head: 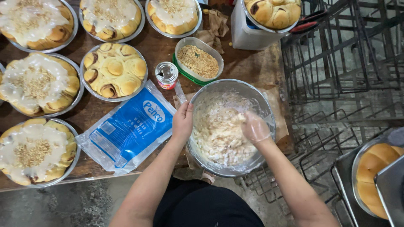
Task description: The person prepares a dough mixture in a metal bowl by adding liquid from a pouch, seasoning from a small can, and mixing the ingredients by hand while wearing a glove.
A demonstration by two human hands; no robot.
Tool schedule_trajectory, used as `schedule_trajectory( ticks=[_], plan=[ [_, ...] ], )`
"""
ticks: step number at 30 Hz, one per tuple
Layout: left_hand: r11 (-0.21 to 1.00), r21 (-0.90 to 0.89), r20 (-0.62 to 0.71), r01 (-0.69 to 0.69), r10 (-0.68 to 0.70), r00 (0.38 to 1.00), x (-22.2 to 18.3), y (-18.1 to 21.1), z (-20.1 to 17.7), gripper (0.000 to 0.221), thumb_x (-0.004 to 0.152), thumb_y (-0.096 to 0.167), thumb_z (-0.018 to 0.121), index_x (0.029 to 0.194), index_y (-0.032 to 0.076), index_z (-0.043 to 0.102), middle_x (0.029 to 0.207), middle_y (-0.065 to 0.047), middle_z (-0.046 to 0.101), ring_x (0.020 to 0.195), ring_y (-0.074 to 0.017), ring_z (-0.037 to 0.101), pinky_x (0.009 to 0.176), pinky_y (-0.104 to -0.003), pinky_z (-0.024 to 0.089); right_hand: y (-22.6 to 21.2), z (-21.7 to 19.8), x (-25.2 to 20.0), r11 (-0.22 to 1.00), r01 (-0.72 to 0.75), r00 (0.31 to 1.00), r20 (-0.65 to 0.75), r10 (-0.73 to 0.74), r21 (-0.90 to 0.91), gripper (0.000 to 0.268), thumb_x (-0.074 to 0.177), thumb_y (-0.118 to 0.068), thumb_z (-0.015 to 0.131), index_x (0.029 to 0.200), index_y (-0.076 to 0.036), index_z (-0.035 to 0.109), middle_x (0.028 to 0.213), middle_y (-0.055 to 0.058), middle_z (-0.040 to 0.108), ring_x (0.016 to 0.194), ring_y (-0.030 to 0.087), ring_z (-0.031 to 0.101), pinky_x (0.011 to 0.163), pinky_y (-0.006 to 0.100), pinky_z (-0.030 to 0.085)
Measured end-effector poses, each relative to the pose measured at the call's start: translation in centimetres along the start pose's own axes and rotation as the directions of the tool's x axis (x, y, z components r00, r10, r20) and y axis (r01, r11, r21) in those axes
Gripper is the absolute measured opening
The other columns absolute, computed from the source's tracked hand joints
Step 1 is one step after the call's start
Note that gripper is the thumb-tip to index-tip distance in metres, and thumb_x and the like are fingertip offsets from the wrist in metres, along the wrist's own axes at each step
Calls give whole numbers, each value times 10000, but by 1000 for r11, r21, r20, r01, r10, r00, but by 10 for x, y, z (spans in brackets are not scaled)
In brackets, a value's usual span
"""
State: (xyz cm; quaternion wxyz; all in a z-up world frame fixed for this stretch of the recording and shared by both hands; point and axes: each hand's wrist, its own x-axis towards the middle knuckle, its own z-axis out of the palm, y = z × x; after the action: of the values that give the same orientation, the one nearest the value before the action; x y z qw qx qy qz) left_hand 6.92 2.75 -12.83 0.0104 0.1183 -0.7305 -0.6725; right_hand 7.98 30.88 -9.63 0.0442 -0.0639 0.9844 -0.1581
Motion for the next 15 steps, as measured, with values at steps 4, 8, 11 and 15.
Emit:
schedule_trajectory(
  ticks=[4, 8, 11, 15],
  plan=[
    [999, 6, -35, -38, 39, 999, 3, -26, 4, 402, 1049, 356, 550, 1237, 18, 662, 1034, -116, 749, 959, -167, 680, 851, -321, 520, 22, 26, 27, 920, 381, 902, -259, -346, 97, 402, 810, -101, 636, 1203, -23, 659, 1093, 266, 709, 1024, 432, 684, 917, 485, 557],
    [993, 117, -58, -17, 24, 998, 21, -81, 17, 415, 1041, 387, 566, 1215, 30, 686, 1033, -170, 759, 952, -265, 709, 844, -374, 539, 10, 59, 80, 1000, -20, 991, 135, 18, 17, 525, 828, -431, 680, 1176, -37, 671, 1098, 264, 711, 1021, 435, 682, 890, 507, 544],
    [978, 141, -115, -151, 168, 979, 36, -99, 30, 384, 985, 305, 523, 1258, 110, 707, 1114, -181, 747, 1001, -329, 713, 837, -410, 558, -24, 68, 98, 980, -155, 928, 322, 187, -125, 695, 847, -670, 585, 1215, -95, 710, 1193, 234, 714, 1078, 392, 697, 910, 491, 552],
    [998, -5, -93, -68, 68, 993, 12, -69, 25, 397, 1017, 414, 513, 1230, 123, 680, 1084, -173, 736, 1016, -342, 705, 865, -447, 537, -45, 75, 90, 997, -64, 872, 482, 78, -45, 676, 795, -688, 600, 1216, -179, 744, 1149, 172, 763, 1068, 340, 737, 934, 452, 561]
  ],
)
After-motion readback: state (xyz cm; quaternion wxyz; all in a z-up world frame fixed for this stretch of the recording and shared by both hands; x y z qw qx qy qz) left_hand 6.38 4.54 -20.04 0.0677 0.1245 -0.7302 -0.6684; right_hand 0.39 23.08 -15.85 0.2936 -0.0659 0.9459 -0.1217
